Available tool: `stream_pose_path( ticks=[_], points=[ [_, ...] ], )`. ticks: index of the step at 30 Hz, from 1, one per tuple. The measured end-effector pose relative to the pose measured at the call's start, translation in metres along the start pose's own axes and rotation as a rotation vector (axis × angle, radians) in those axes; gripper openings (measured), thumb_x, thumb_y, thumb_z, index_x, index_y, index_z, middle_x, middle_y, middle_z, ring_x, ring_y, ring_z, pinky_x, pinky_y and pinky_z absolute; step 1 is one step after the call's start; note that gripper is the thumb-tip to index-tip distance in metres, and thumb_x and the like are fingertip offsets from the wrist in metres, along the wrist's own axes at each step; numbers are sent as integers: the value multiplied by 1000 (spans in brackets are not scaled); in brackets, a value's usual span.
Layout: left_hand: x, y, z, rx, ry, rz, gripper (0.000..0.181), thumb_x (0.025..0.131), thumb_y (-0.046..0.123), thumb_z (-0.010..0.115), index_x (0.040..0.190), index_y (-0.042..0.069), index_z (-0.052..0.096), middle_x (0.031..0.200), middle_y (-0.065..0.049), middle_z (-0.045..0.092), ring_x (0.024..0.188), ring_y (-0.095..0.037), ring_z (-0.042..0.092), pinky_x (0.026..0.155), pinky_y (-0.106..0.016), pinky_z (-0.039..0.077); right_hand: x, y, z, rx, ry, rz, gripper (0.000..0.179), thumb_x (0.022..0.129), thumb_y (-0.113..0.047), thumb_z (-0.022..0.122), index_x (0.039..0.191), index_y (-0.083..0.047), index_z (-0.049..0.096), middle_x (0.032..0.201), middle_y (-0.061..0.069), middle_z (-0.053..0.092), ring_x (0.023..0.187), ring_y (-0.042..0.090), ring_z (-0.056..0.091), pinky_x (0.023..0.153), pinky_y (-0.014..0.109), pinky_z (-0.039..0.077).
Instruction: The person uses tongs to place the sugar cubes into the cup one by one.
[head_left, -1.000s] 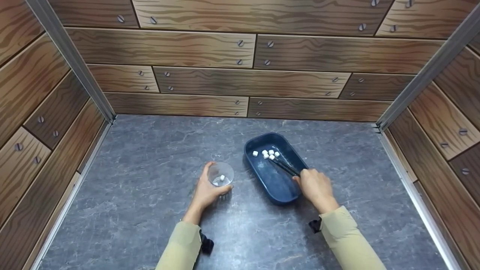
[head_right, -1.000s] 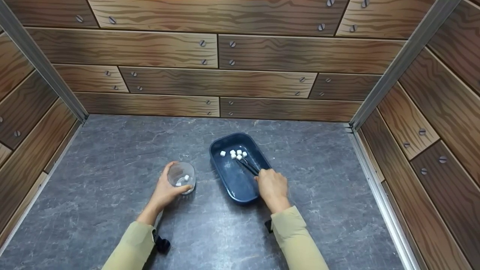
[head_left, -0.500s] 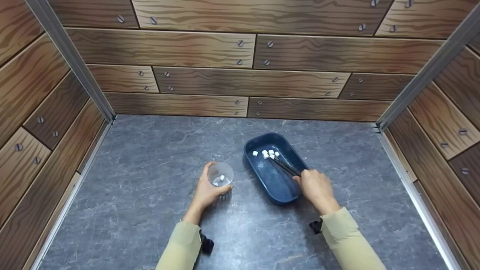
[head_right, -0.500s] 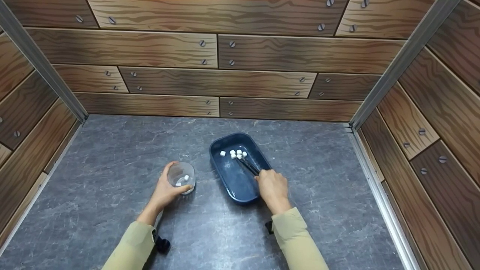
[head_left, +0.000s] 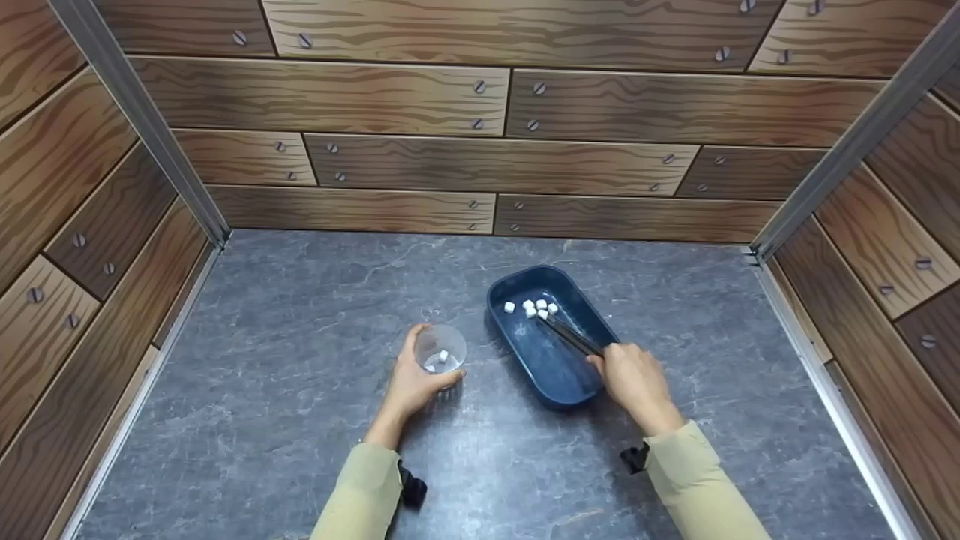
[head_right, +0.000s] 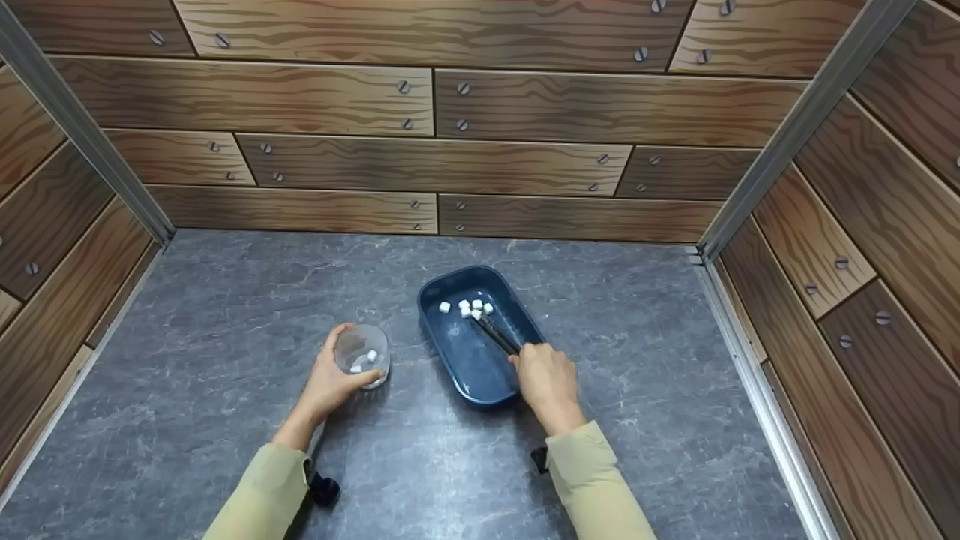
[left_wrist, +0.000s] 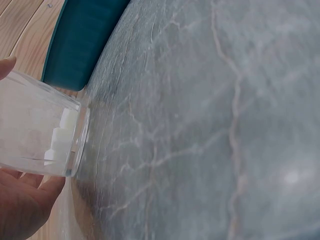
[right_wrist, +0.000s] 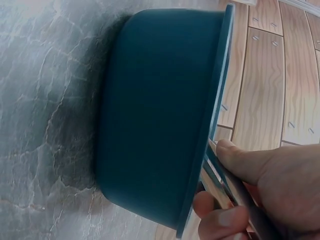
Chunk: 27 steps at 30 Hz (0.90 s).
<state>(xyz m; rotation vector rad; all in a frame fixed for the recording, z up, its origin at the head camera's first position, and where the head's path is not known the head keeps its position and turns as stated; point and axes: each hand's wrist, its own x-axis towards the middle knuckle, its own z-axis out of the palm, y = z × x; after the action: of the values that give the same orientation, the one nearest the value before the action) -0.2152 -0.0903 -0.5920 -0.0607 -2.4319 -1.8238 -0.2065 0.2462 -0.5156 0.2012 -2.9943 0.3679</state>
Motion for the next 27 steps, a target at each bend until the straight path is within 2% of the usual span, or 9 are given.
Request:
stream_pose_path(
  ticks=[8, 17, 23, 27],
  points=[
    [-1, 0, -2, 7, -23, -20, 100, 65, 31, 91, 146, 10, 37, 141, -17, 47, 126, -34, 47, 101, -51, 40, -8, 1, -8, 109, -47, 2, 32, 95, -25, 66, 69, -7, 63, 59, 5, 53, 52, 24, 50, 50, 43, 44],
    [0, 1, -3, -22, -35, -11, 99, 64, 27, 92, 145, 9, 38, 142, -16, 47, 127, -33, 47, 104, -49, 38, -17, -6, -16, 164, -25, -28, 23, 95, -23, 66, 83, -5, 73, 61, 2, 55, 53, 19, 47, 52, 37, 41],
    [1, 2, -7, -55, -65, -15, 103, 61, 24, 94, 146, 8, 38, 139, -20, 47, 126, -35, 46, 106, -50, 35, -21, -14, -23, 191, -23, -47, 21, 95, -22, 67, 85, -5, 74, 61, 0, 55, 52, 17, 46, 52, 34, 40],
    [1, 2, -9, -85, -105, 2, 101, 59, 15, 93, 144, 11, 38, 136, -22, 49, 123, -38, 47, 104, -54, 35, -22, -18, -25, 195, -32, -44, 22, 95, -23, 66, 83, -6, 73, 61, 0, 54, 52, 17, 45, 51, 34, 39]
  ],
)
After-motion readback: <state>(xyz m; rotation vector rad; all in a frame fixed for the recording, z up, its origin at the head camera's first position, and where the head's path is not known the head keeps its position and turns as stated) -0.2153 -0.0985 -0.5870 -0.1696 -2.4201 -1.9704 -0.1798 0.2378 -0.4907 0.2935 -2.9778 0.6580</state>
